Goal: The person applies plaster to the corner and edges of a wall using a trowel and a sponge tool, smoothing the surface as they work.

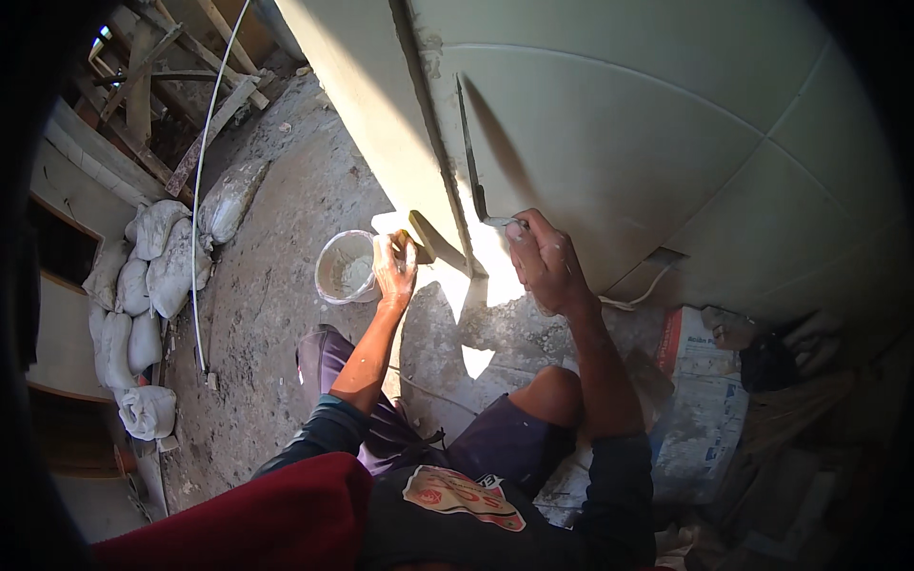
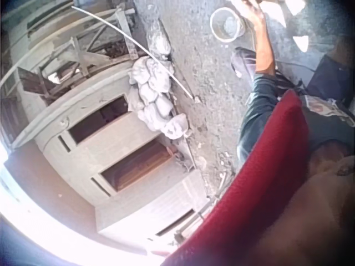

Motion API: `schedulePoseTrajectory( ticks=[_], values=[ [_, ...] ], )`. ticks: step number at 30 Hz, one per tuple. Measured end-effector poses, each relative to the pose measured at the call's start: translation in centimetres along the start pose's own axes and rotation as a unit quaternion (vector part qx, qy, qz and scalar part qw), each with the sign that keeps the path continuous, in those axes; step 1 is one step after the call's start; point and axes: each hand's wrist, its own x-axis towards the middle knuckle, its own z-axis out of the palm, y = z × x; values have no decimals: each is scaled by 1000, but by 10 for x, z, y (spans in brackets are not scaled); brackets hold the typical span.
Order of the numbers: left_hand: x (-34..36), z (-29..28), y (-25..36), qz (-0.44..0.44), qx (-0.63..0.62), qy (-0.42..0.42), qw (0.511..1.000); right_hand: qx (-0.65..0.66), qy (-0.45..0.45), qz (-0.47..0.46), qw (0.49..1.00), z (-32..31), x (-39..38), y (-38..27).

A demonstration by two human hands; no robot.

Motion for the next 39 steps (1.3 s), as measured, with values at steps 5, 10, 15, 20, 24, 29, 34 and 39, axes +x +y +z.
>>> schedulePoseTrajectory(
  ticks=[5,10,15,20,24,29,34,39],
  values=[
    [14,-35,32,15,-16,29,999,0,-7,-14,1000,-5,17,-10],
    [60,-83,54,98,-9,85,991,-106,16,-56,993,19,34,3],
    [62,-108,71,93,-68,67,991,-153,8,-52,987,44,13,75],
    [57,-111,82,87,-73,30,993,-104,-26,17,994,57,-11,143],
    [85,-100,100,131,-81,23,988,-101,-22,23,994,61,-36,189],
    [152,-72,154,217,-103,58,969,-27,5,49,998,62,-67,203],
    [139,-35,143,210,-52,83,973,32,38,66,997,47,-63,159],
    [70,-7,54,174,25,15,984,-13,33,11,999,52,-28,129]
  ],
)
